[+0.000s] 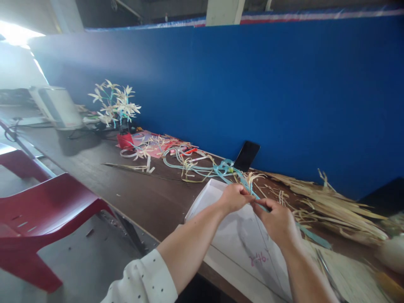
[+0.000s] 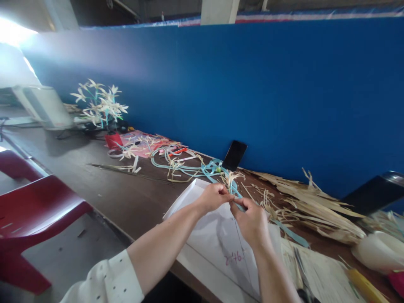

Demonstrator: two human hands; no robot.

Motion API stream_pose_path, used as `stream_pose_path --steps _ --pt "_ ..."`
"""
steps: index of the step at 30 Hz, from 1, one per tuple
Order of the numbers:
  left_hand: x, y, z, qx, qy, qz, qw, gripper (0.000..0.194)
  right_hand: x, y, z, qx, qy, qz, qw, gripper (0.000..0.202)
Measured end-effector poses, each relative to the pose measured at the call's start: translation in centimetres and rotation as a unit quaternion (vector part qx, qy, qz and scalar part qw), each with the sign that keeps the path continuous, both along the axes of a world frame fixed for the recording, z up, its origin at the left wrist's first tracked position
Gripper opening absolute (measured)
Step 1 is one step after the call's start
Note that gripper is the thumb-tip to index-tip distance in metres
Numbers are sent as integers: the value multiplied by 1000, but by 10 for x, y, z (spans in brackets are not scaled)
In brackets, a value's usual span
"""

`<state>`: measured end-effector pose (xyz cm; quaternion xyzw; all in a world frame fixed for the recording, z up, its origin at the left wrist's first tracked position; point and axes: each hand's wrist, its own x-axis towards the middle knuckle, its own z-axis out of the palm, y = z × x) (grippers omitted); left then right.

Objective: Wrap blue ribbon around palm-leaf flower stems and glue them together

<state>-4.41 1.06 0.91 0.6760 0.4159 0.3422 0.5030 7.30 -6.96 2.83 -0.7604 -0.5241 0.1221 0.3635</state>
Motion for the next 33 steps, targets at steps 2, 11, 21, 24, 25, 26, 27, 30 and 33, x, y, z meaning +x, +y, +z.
stream_pose_path --steps 2,11,21,24,25,26,27,30,33 --pt "0 -1 0 -12 -8 10 1000 24 -1 -1 1 -1 16 -5 1000 35" --pt "-1 -2 2 -155 -184 -97 966 50 8 7 -16 62 347 -2 936 31" --pt "1 3 -6 -175 -213 -112 955 46 5 8 -15 76 474 12 877 37" --pt "1 4 -6 -153 -211 -98 961 43 6 8 -17 72 461 27 884 36" --pt "1 4 -6 -143 -210 -96 962 42 6 8 -17 73 458 35 885 35" --pt "1 4 -5 -131 -208 -95 965 41 7 8 -18 74 455 41 886 33" --pt "0 3 -4 -119 -205 -94 967 40 8 8 -19 76 448 44 890 32" --pt "-2 2 -2 -80 -175 -83 978 37 12 8 -21 68 380 29 922 31" --pt "-3 2 0 -44 -115 -68 990 34 17 8 -21 49 250 6 967 32"
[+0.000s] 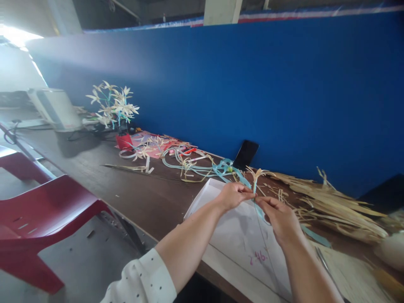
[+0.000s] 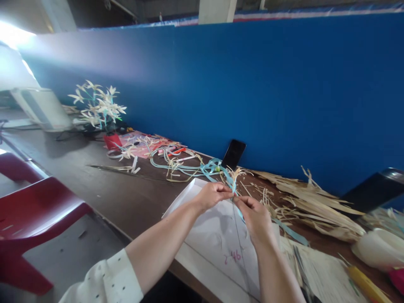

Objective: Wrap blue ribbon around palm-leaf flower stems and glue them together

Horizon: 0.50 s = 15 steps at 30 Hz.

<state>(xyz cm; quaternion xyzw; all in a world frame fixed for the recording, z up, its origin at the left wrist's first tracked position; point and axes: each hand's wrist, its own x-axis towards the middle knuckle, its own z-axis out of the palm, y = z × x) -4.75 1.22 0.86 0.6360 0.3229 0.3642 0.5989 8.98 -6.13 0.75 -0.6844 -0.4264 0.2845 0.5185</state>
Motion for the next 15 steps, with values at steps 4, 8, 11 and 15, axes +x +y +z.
stream_pose_path --steps 4,8,11,15 --pt "0 1 -2 -12 29 -27 999 31 6 -1 2 6 -109 -1 994 34" --pt "1 2 -4 -19 18 -51 998 29 8 -2 2 7 -132 3 991 39" --pt "2 2 -4 0 13 -50 999 29 6 -2 5 0 -147 -5 989 36" --pt "1 2 -4 47 27 -45 998 27 4 -1 7 -3 -167 -22 986 33"
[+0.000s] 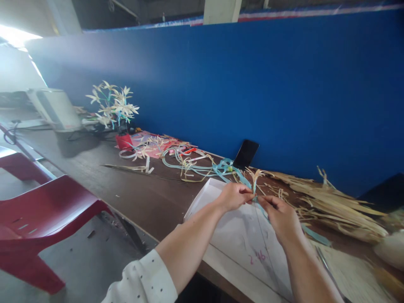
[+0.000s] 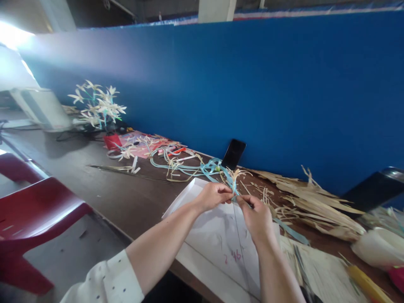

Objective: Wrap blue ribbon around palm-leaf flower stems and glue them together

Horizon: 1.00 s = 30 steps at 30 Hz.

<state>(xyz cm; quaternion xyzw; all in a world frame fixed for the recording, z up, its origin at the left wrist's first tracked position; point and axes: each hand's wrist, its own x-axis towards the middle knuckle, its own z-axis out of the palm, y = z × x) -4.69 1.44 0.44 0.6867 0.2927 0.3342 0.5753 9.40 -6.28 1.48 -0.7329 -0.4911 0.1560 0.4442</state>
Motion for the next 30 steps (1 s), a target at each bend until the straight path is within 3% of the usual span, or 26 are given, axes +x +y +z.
stream_pose_path --steps 5,12,19,25,30 --pt "-1 -1 -2 92 39 11 995 26 5 1 -3 -8 -26 17 999 35" --pt "0 -3 -2 145 97 26 984 26 5 -3 4 -70 -79 11 994 36" --pt "-2 -8 4 215 159 50 962 21 3 -2 -3 -41 -197 31 979 33" --pt "-1 -11 3 276 193 69 939 20 2 -1 -3 -56 -163 38 984 29" --pt "-1 -11 4 265 188 68 944 22 -1 -2 4 -88 -135 17 987 32"
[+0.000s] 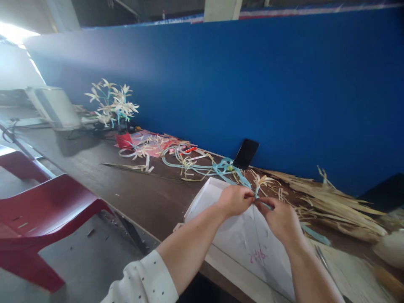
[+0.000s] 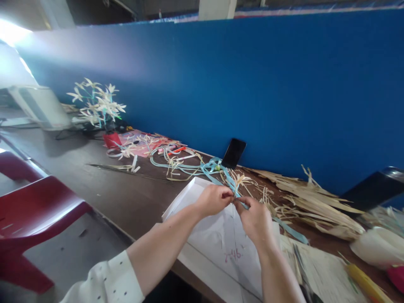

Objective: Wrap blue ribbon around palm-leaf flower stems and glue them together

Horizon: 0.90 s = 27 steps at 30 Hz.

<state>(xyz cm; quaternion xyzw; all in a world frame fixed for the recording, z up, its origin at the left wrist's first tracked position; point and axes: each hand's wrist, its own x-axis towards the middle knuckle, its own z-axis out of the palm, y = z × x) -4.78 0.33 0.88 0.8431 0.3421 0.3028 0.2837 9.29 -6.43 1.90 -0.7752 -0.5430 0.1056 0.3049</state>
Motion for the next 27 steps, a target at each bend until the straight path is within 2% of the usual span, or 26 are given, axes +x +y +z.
stream_pose_path --steps 7,20,27 --pt "-3 2 2 -62 -25 -18 998 22 -3 -3 5 3 23 -7 1000 35" --pt "2 6 -4 -115 -60 -27 991 23 -2 -3 3 7 12 0 1000 40" --pt "2 3 0 -106 -44 30 993 18 -8 -2 -2 20 -58 -16 998 33"
